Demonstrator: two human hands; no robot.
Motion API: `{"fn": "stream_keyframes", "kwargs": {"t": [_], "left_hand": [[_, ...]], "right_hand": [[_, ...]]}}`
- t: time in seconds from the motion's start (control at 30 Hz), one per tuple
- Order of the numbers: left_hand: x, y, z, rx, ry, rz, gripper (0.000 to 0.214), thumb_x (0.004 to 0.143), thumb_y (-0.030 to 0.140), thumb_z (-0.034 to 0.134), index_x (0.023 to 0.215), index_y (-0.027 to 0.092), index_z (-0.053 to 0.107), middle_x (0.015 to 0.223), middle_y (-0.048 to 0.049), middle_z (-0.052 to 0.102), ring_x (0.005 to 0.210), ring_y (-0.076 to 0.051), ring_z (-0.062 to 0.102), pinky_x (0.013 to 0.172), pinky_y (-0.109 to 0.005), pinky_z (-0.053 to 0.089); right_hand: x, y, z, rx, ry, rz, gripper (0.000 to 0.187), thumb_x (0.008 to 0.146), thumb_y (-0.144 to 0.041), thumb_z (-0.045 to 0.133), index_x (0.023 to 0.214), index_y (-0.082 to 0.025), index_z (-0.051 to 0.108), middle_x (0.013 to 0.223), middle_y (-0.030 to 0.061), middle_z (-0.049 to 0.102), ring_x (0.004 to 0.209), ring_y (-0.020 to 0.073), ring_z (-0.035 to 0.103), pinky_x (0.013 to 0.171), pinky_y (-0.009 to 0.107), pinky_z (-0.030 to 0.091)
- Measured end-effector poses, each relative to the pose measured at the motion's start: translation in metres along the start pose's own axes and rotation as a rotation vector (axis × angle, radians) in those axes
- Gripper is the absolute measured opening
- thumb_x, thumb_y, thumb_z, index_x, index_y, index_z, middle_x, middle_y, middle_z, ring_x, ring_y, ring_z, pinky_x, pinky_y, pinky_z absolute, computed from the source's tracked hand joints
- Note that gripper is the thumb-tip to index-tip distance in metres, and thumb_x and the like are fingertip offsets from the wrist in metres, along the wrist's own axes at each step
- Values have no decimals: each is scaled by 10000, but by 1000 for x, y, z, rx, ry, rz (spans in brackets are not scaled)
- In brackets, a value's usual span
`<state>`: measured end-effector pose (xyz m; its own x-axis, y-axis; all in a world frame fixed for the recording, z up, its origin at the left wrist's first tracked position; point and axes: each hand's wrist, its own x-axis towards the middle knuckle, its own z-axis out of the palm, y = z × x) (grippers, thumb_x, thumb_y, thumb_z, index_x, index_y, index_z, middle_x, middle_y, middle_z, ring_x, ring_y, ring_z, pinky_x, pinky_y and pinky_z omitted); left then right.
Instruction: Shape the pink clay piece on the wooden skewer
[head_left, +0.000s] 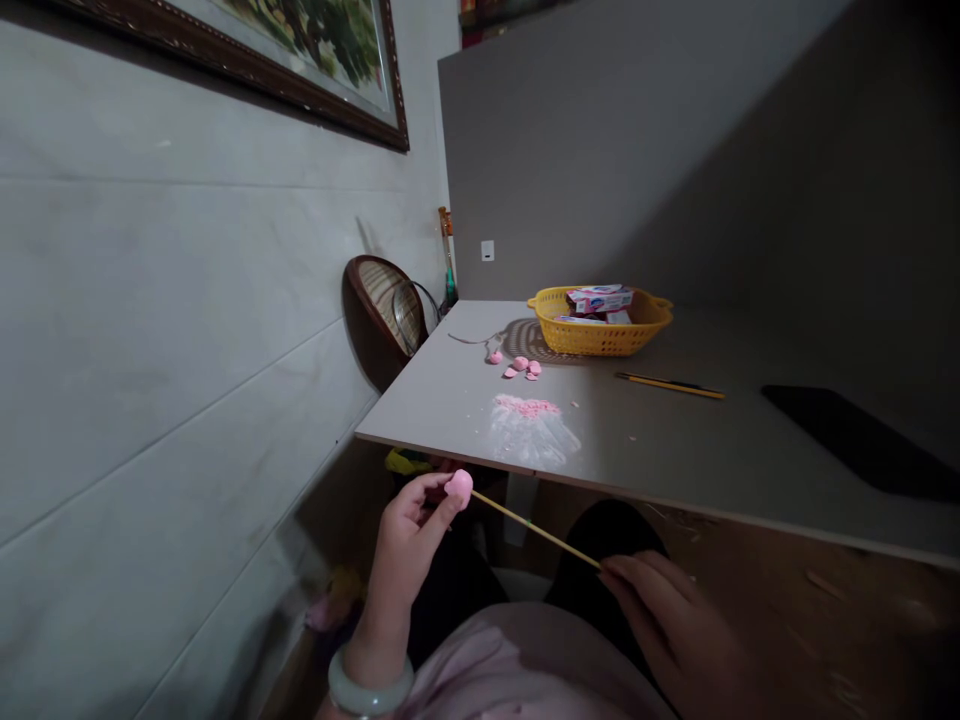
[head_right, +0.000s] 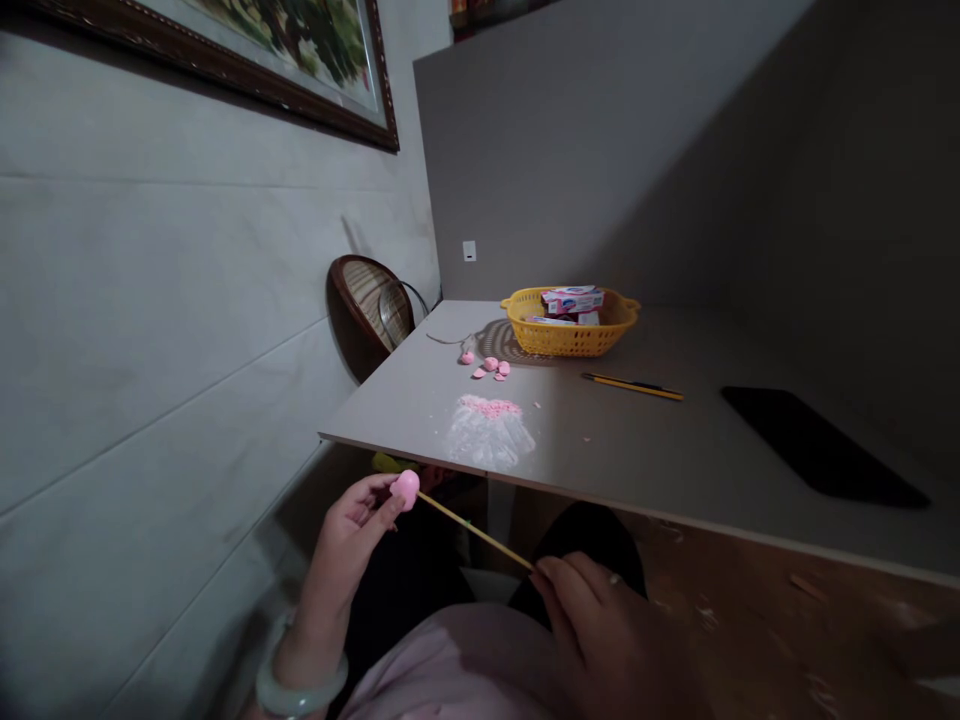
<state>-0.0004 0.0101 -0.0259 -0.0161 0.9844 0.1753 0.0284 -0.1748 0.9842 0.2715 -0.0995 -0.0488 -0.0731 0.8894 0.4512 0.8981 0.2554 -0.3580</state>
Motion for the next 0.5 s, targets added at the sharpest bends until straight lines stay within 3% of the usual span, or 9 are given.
{"fn": "stream_keyframes", "kwargs": {"t": [0.17,0.37,0.43,0.5], "left_hand": [[-4,7,-1,-18,-44,51,327,799,379,819,1064,193,775,1005,-87,798,896,-212,736,757,-262,575],[-6,6,2,55,-8,109,241,829,342,797,1018,193,780,1013,-83,804,911,-216,744,818,-293,591],[-6,2,3,80,-5,120,226,840,344,786,1005,189,779,1002,-87,807,903,-222,750,816,-305,598],[-7,0,4,114,17,151,207,851,340,774,995,190,779,982,-84,809,891,-222,755,813,-309,600]], "right_hand": [[-4,0,-6,-100,55,-40,378,1046,-456,409,987,-290,743,894,38,778,679,190,719,668,295,561],[-7,-6,-17,-110,153,-37,376,1016,-502,458,970,-303,774,890,37,790,687,195,723,636,285,534],[-5,-9,-19,-43,123,19,369,1001,-512,484,938,-297,778,858,37,786,650,185,708,600,270,512],[2,-11,-19,96,-14,120,387,990,-512,494,840,-284,769,743,24,758,593,172,678,559,254,487]]}}
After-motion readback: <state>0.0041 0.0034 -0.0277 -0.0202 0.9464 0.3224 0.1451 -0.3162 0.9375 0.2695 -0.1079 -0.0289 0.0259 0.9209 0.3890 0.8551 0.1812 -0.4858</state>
